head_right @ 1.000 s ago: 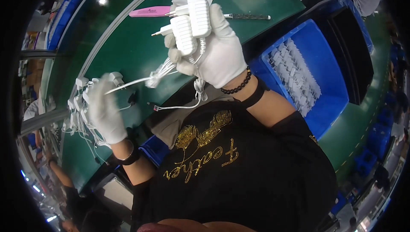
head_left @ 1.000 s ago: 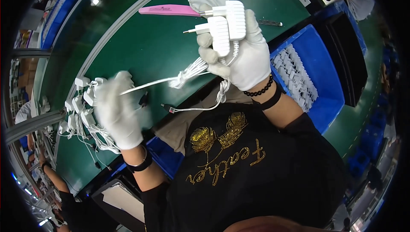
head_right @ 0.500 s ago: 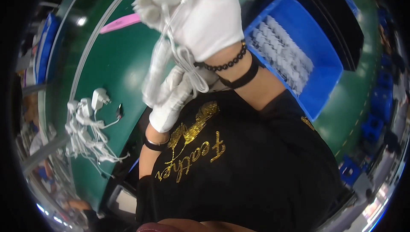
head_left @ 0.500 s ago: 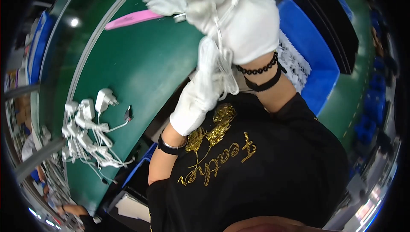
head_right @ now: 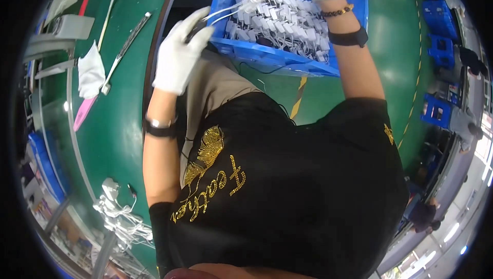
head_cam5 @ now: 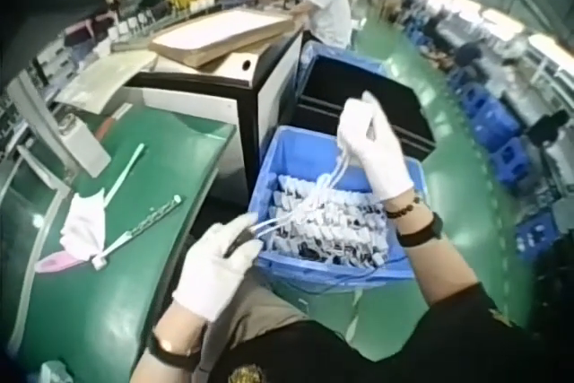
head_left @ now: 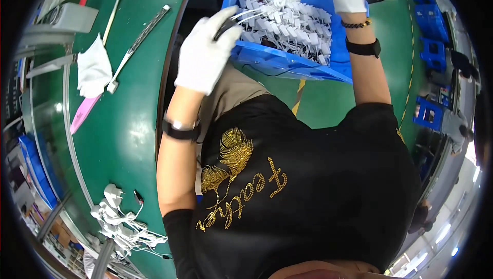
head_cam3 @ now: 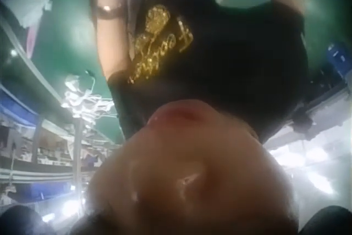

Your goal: Inspecting power adapters and placing them into a storage tray at a production station.

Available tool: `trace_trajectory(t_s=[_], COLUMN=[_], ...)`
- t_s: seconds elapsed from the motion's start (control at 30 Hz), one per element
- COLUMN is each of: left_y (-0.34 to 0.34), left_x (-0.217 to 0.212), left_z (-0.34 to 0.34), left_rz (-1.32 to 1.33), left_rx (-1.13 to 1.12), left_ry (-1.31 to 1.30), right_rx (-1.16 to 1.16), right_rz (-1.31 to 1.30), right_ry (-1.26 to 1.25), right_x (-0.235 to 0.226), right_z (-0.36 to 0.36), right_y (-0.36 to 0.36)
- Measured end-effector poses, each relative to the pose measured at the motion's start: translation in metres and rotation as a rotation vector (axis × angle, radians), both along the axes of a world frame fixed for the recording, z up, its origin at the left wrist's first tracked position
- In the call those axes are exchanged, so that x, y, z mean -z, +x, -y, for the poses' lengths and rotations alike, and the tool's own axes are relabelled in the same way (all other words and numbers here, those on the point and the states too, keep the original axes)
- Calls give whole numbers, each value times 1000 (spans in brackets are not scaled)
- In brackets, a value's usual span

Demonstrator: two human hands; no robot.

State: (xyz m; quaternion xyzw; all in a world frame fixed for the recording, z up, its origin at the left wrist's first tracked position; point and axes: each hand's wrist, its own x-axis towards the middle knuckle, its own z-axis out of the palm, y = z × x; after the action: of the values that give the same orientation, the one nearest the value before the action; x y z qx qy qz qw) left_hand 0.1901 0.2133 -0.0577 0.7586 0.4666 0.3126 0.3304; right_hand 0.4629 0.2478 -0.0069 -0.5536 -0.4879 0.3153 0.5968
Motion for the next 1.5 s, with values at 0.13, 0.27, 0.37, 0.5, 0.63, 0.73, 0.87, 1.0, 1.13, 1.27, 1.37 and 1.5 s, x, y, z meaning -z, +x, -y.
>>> trace_trajectory(t_s=[0.13,0.27,0.37,0.5,0.63,0.73,0.87,1.0,1.13,1.27,1.37,1.5], left_y=[64,75,46,-19,-68,-91,-108,-145,-214,-300,-340,-361], left_x=[56,104,110,72,30,9,-19,-59,-85,-101,-110,-100], left_z=[-35,-27,-5,37,94,138,179,213,242,264,277,272], left_rz=[-167,-384,-282,-213,-92,-47,-19,80,-302,-605,-478,-827], left_rx=[122,402,392,127,-128,-219,-464,-663,-1241,-1466,-1640,-1714], left_ry=[54,35,58,-173,-317,-451,-428,-330,88,266,279,-345], right_rx=[-111,-115,-184,-293,-670,-775,-892,-1051,-122,-158,-523,-1271], right_rz=[673,869,822,876,1285,1283,1363,1509,770,102,84,335], right_ry=[-466,-675,-816,-1057,-703,-858,-830,-877,-544,-206,-67,235], right_x=[121,264,339,392,427,454,490,466,320,110,17,-31], right_z=[-7,12,23,13,6,-8,-32,-51,-65,-18,45,112], right_y=[64,59,47,33,25,39,78,119,52,-92,-211,-334])
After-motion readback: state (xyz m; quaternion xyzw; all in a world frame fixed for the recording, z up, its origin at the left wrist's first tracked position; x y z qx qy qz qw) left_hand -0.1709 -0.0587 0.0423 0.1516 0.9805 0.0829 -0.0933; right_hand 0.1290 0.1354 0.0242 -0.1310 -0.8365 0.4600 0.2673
